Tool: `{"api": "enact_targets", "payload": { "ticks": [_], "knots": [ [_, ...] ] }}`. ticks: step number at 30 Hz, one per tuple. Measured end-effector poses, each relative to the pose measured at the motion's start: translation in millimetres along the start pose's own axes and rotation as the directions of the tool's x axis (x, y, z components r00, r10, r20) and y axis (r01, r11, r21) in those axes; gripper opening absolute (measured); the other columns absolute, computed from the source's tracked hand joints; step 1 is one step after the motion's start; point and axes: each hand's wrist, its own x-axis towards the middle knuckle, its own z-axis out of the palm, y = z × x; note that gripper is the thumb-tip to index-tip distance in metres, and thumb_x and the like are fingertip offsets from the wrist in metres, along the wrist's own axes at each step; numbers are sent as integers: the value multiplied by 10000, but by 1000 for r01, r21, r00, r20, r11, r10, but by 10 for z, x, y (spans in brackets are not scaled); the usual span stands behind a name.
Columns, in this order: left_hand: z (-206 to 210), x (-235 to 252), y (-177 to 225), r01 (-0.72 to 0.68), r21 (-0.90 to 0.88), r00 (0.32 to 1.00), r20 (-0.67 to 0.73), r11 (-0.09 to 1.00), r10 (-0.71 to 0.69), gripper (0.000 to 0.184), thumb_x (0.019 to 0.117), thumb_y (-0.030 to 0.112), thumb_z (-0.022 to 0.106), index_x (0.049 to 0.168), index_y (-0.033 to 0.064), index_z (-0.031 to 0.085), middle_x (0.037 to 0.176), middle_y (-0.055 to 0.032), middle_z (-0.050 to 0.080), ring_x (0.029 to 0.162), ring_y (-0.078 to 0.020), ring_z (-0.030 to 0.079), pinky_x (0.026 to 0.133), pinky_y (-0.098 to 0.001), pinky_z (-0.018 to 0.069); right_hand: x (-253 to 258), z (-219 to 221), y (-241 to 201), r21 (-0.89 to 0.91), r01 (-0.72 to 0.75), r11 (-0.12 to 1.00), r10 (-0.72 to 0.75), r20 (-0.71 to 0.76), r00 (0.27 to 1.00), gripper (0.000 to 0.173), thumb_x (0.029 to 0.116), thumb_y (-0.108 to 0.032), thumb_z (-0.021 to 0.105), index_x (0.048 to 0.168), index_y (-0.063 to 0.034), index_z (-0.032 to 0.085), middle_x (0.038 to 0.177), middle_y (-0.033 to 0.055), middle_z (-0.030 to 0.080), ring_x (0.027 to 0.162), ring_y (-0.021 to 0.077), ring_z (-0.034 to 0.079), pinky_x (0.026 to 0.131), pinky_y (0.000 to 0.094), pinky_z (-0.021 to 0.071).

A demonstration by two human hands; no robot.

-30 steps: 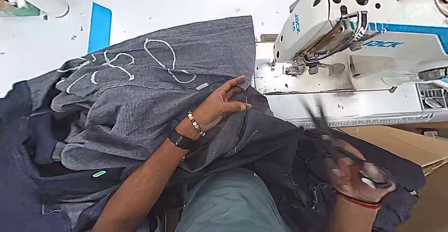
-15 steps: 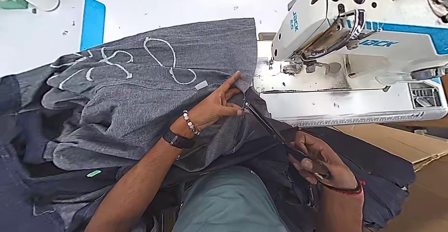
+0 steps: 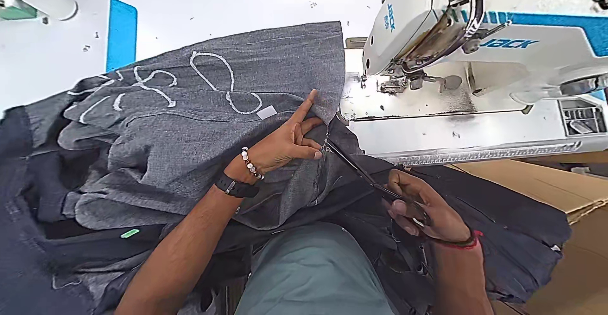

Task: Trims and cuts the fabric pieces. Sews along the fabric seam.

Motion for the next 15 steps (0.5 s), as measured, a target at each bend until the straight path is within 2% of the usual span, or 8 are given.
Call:
{"api": "enact_targets", "payload": {
  "ticks": [3,5,8,10,11,12,14,15],
  "knots": [
    [25,15,9,16,34,999,49,999,-17,1372,726,-232,729,1646,366,-95,1670,-97,305,869,-237,730,713,-331,643,91,66,60,-56,-3,998,5,45,999,251,985,-271,721,1002,-152,500,738,-17,568,506,57,555,428,209,494],
    [59,-59,24,33,123,993,110,992,-47,1355,735,-155,784,1652,343,-81,1718,-43,198,838,-192,732,701,-316,649,28,98,22,-93,2,996,3,59,998,248,988,-256,717,1020,-143,498,758,3,575,507,74,558,426,225,504],
    [265,-269,25,59,156,961,257,986,-98,1040,885,84,753,1660,199,70,1618,-67,397,1040,-184,726,834,-325,644,-258,91,-51,-77,56,995,-61,-57,997,251,946,-274,764,1022,-182,543,785,-25,608,489,34,552,393,193,491],
    [424,-301,13,-39,302,996,85,953,14,670,1003,174,665,1585,69,350,1306,-111,699,966,-182,757,829,-325,644,-407,69,-77,-35,95,995,-97,-89,991,263,928,-254,784,1014,-176,548,782,-20,614,494,35,563,398,188,494],
    [503,-258,8,-71,533,984,-102,843,147,467,1034,225,616,1472,85,531,1108,-32,770,900,-115,750,804,-298,633,-446,69,-69,-27,106,994,-108,-93,990,261,930,-247,783,1010,-168,547,777,-13,612,497,44,572,405,193,504],
    [556,-171,-15,-35,744,917,-242,667,317,335,1045,235,580,1352,116,638,1026,25,770,896,-76,731,809,-296,620,-462,86,-48,-26,118,993,-120,-104,987,258,935,-252,778,1001,-162,546,761,-9,604,491,54,574,406,202,509],
    [548,78,-99,109,934,770,-296,340,565,237,1023,212,577,1180,124,731,1108,-7,741,1093,-153,667,953,-376,545,-418,126,-6,-40,162,986,-166,-160,973,249,941,-256,771,993,-157,548,757,-3,602,484,66,576,400,214,514],
    [493,197,-174,184,966,759,-257,181,598,273,1020,287,567,1185,143,731,1201,-25,722,1222,-213,622,1036,-432,496,-378,143,5,-76,170,983,-182,-206,961,245,949,-261,763,991,-153,547,762,6,608,477,73,571,394,221,512]
  ]
}}
